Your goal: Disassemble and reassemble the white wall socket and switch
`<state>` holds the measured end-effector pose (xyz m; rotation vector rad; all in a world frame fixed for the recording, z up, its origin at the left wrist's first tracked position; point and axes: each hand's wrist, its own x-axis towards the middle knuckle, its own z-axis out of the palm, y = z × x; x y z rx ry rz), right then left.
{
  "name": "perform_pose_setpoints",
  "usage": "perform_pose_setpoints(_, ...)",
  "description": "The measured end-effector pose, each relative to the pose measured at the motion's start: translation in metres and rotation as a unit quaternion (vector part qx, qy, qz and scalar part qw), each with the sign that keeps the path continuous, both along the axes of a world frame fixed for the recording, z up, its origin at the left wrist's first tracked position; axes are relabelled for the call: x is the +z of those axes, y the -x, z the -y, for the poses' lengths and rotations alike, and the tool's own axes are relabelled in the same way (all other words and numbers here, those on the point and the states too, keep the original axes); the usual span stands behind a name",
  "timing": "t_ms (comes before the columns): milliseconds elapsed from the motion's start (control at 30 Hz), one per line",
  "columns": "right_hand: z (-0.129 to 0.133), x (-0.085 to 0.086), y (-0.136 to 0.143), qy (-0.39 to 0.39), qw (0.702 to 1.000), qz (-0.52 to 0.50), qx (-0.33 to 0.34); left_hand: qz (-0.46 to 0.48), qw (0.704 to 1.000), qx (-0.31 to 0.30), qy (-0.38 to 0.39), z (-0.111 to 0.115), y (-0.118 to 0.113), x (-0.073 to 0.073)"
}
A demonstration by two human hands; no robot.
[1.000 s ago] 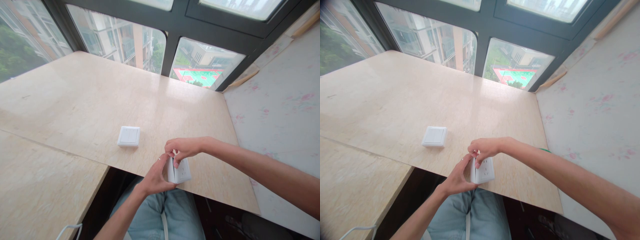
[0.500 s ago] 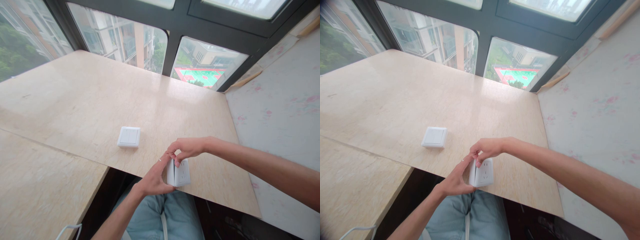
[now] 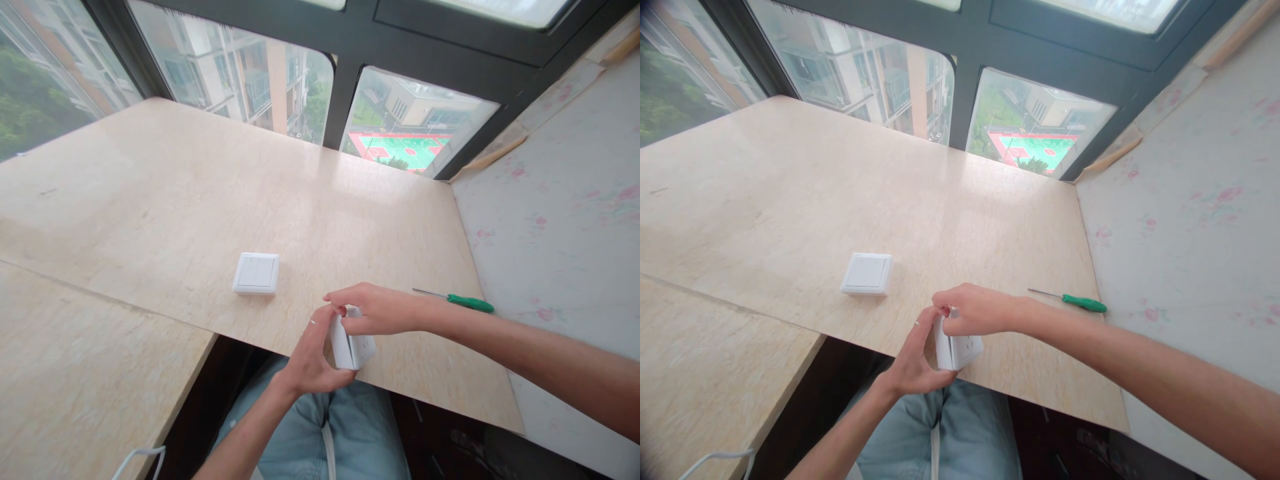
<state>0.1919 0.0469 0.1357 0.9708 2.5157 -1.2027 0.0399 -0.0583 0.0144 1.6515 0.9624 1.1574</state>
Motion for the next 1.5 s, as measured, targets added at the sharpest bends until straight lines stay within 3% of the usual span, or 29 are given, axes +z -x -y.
perform_pose_setpoints(267, 0.008, 0.002, 0.002, 0.007, 0.998, 0.008, -0.056, -0.007, 0.995, 0.07, -0.063, 0.007, -0.013, -0.005)
perform_pose_setpoints(367, 0.012, 0.002, 0.002, -0.006, 0.993, 0.041, -0.11, -0.019, 0.993, 0.089, -0.075, 0.009, -0.016, -0.006)
perform_pose_setpoints(533, 0.022, 0.011, 0.0, 0.036, 0.978, 0.097, -0.183, -0.068, 0.984, 0.102, -0.126, 0.011, -0.02, -0.003)
perform_pose_setpoints(733, 0.035, 0.02, -0.002, 0.078, 0.976, 0.115, -0.17, -0.1, 0.971, 0.154, -0.155, 0.012, -0.026, 0.005)
perform_pose_setpoints(900, 0.049, 0.01, -0.004, 0.021, 0.98, 0.08, -0.18, -0.115, 0.96, 0.197, -0.16, 0.014, -0.033, 0.008)
perform_pose_setpoints(1067, 0.058, 0.009, -0.006, -0.011, 0.979, 0.099, -0.178, -0.121, 0.955, 0.209, -0.171, 0.016, -0.041, 0.011)
perform_pose_setpoints(1500, 0.06, 0.019, 0.001, -0.004, 0.979, 0.142, -0.147, -0.123, 0.947, 0.233, -0.186, 0.021, -0.046, 0.008)
